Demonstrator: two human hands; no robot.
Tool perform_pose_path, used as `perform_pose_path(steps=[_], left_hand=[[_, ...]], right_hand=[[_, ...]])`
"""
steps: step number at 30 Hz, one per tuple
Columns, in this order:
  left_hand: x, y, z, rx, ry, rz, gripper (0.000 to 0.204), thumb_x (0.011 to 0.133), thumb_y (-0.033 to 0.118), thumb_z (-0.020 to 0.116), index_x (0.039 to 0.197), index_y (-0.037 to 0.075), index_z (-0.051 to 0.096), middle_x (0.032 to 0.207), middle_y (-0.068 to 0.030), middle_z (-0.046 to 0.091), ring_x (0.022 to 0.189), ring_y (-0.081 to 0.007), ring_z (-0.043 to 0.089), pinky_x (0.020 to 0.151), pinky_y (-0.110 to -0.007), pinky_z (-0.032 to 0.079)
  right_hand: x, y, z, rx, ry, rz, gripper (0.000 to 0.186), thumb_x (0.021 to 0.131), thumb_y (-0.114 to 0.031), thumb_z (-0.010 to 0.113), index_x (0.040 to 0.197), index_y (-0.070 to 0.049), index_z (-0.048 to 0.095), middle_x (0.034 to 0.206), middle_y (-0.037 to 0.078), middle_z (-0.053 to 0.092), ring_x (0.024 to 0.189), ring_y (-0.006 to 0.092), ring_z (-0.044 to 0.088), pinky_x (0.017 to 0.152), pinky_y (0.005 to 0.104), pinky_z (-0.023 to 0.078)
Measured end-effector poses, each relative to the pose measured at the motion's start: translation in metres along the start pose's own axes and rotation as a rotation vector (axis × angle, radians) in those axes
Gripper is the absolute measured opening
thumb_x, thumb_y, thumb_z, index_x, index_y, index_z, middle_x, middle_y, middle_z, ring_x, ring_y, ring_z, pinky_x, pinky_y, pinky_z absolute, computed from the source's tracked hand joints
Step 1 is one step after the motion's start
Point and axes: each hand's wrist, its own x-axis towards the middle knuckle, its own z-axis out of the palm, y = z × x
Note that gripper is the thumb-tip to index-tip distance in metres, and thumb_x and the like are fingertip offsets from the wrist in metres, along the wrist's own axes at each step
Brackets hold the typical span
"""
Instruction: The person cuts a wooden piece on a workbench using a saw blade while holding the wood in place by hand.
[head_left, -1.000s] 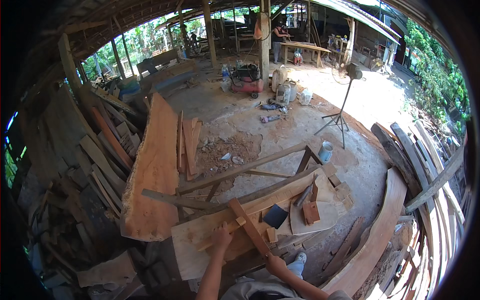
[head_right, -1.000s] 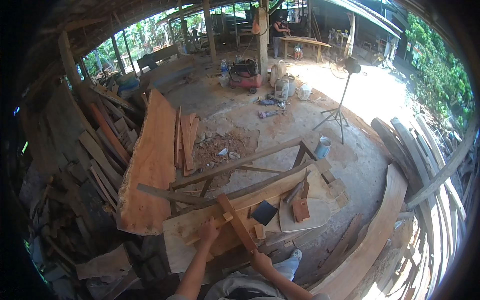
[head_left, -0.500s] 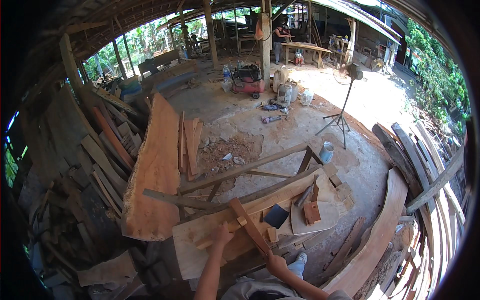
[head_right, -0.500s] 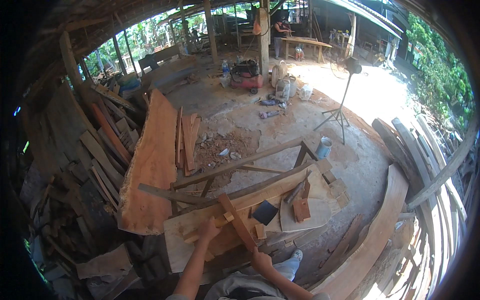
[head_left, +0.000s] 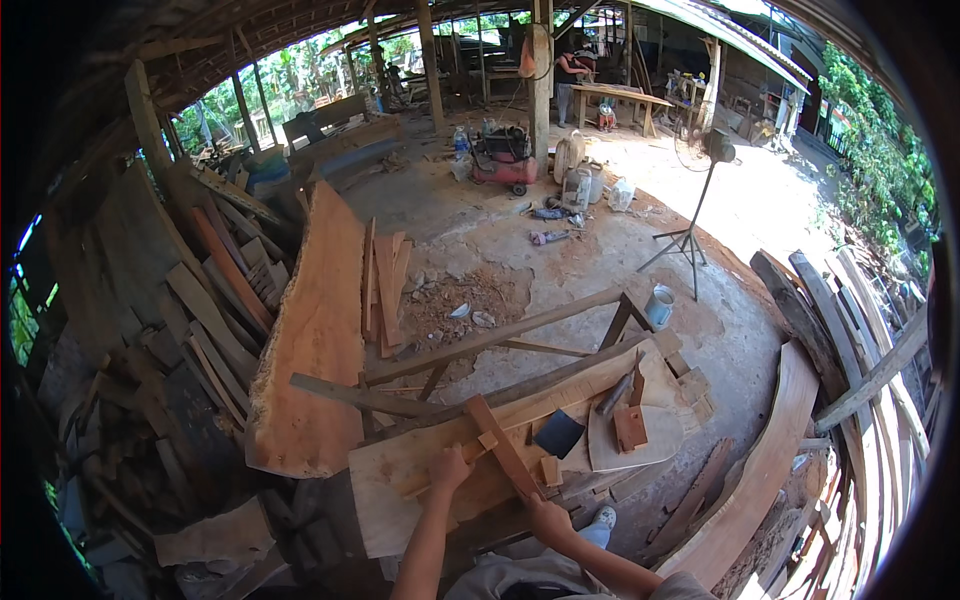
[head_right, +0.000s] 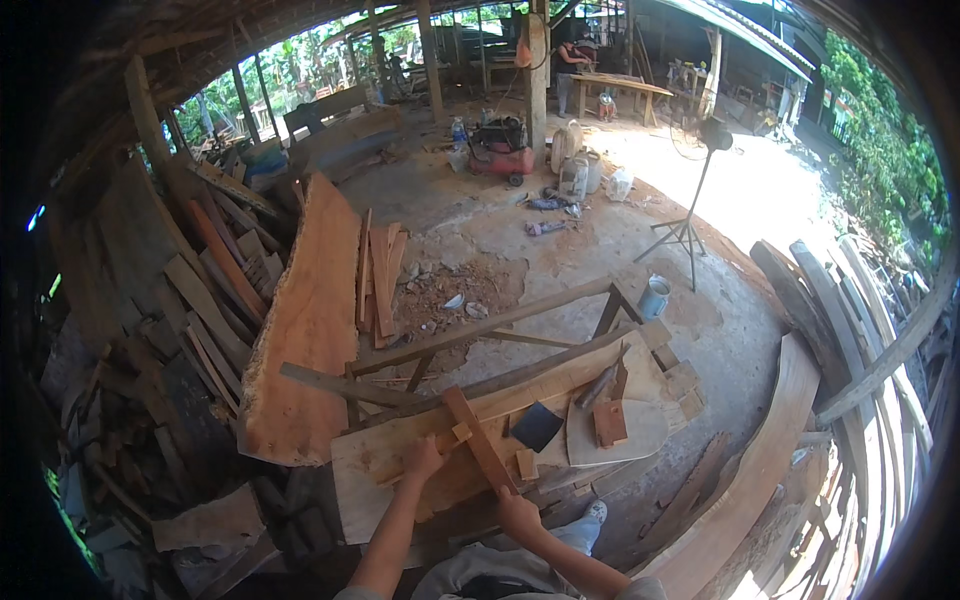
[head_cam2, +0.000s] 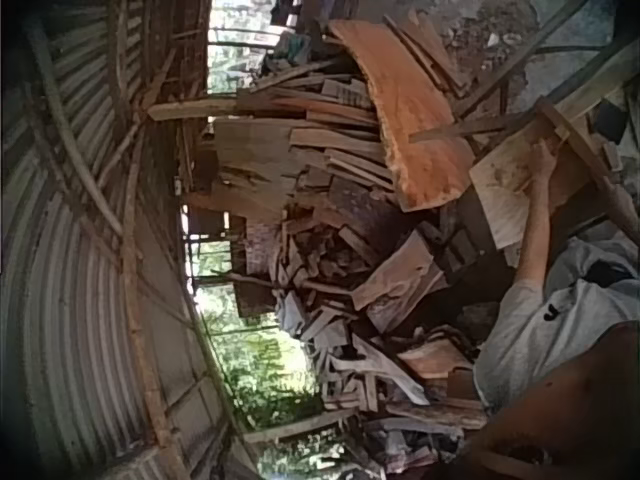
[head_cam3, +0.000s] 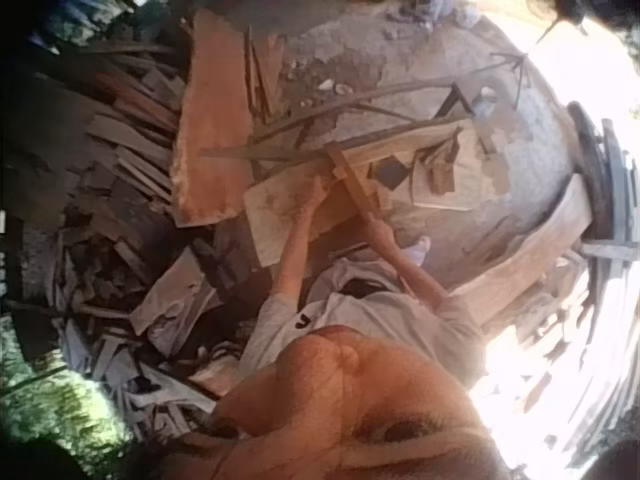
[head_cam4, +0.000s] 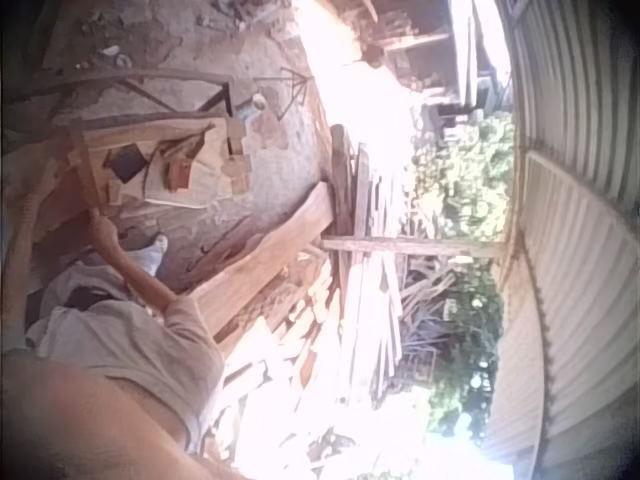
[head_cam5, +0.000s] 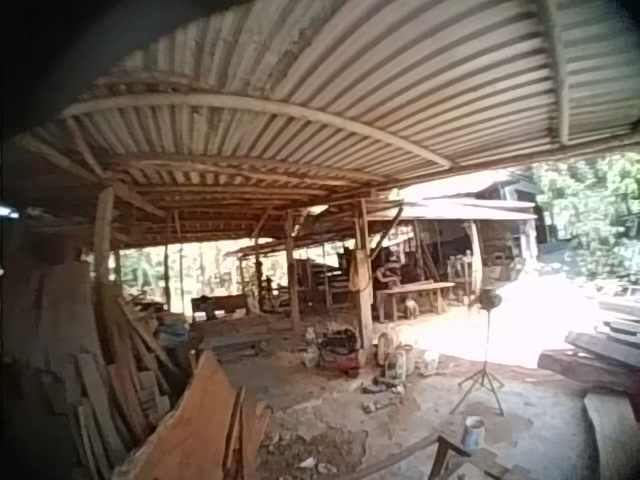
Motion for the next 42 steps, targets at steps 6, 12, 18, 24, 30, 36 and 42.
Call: perform_pose_path(steps=[6, 12, 18, 24, 30, 36, 42], left_hand=[[0.002, 0.004, -0.013, -0.008, -0.084, -0.030, 0.033, 0.064, 0.028, 0.064, 0.082, 0.002, 0.055, 0.078, -0.0157, 0.059, 0.075, -0.0294, 0.058, 0.065, -0.038, 0.047], [0.005, 0.002, -0.013, -0.044, -0.122, -0.059, 0.032, 0.063, 0.029, 0.064, 0.080, 0.003, 0.057, 0.079, -0.0158, 0.059, 0.077, -0.0286, 0.058, 0.066, -0.037, 0.047], [0.007, -0.001, -0.005, -0.035, -0.068, -0.033, 0.032, 0.062, 0.029, 0.064, 0.078, 0.003, 0.057, 0.076, -0.0161, 0.059, 0.074, -0.0291, 0.058, 0.065, -0.038, 0.047], [0.006, 0.000, -0.007, -0.011, -0.066, -0.031, 0.032, 0.061, 0.031, 0.064, 0.076, 0.003, 0.058, 0.074, -0.0158, 0.059, 0.073, -0.0289, 0.058, 0.063, -0.037, 0.047], [0.005, 0.004, -0.012, -0.021, -0.112, -0.072, 0.035, 0.061, 0.031, 0.064, 0.080, 0.002, 0.057, 0.078, -0.0170, 0.058, 0.076, -0.0312, 0.057, 0.066, -0.039, 0.046], [0.006, -0.001, 0.000, -0.076, -0.046, -0.057, 0.035, 0.060, 0.031, 0.064, 0.079, 0.002, 0.056, 0.076, -0.0182, 0.058, 0.076, -0.0318, 0.056, 0.066, -0.040, 0.045], [0.007, -0.004, -0.001, -0.034, -0.072, -0.016, 0.035, 0.060, 0.032, 0.065, 0.078, 0.003, 0.058, 0.075, -0.0152, 0.059, 0.073, -0.0297, 0.058, 0.066, -0.037, 0.046]], right_hand=[[0.076, -0.038, 0.013, 0.007, 0.055, -0.055, 0.015, 0.075, -0.010, 0.042, 0.087, -0.001, 0.042, 0.071, 0.021, 0.057, 0.068, 0.0356, 0.057, 0.059, 0.0442, 0.046], [0.044, -0.022, 0.010, -0.032, 0.019, -0.037, 0.015, 0.075, -0.010, 0.042, 0.089, -0.003, 0.041, 0.067, 0.020, 0.057, 0.066, 0.0351, 0.058, 0.058, 0.0438, 0.046], [-0.001, 0.003, 0.005, -0.051, -0.076, 0.051, 0.017, 0.076, -0.012, 0.041, 0.090, -0.004, 0.040, 0.068, 0.020, 0.057, 0.068, 0.0358, 0.058, 0.060, 0.0456, 0.046], [0.075, -0.034, 0.023, 0.031, 0.096, -0.030, 0.017, 0.075, -0.012, 0.042, 0.089, -0.003, 0.041, 0.068, 0.021, 0.057, 0.065, 0.0367, 0.057, 0.057, 0.0451, 0.046], [0.023, -0.008, 0.019, -0.030, 0.003, 0.010, 0.015, 0.075, -0.013, 0.042, 0.087, -0.004, 0.039, 0.065, 0.021, 0.056, 0.064, 0.0361, 0.057, 0.055, 0.0448, 0.046], [-0.028, 0.017, 0.007, -0.035, -0.059, 0.062, 0.019, 0.076, -0.013, 0.040, 0.094, -0.004, 0.040, 0.066, 0.018, 0.057, 0.063, 0.0339, 0.058, 0.055, 0.0442, 0.046], [0.054, -0.024, 0.016, -0.011, 0.049, -0.027, 0.019, 0.075, -0.011, 0.041, 0.092, -0.003, 0.040, 0.069, 0.020, 0.058, 0.065, 0.0344, 0.058, 0.057, 0.0428, 0.047]])
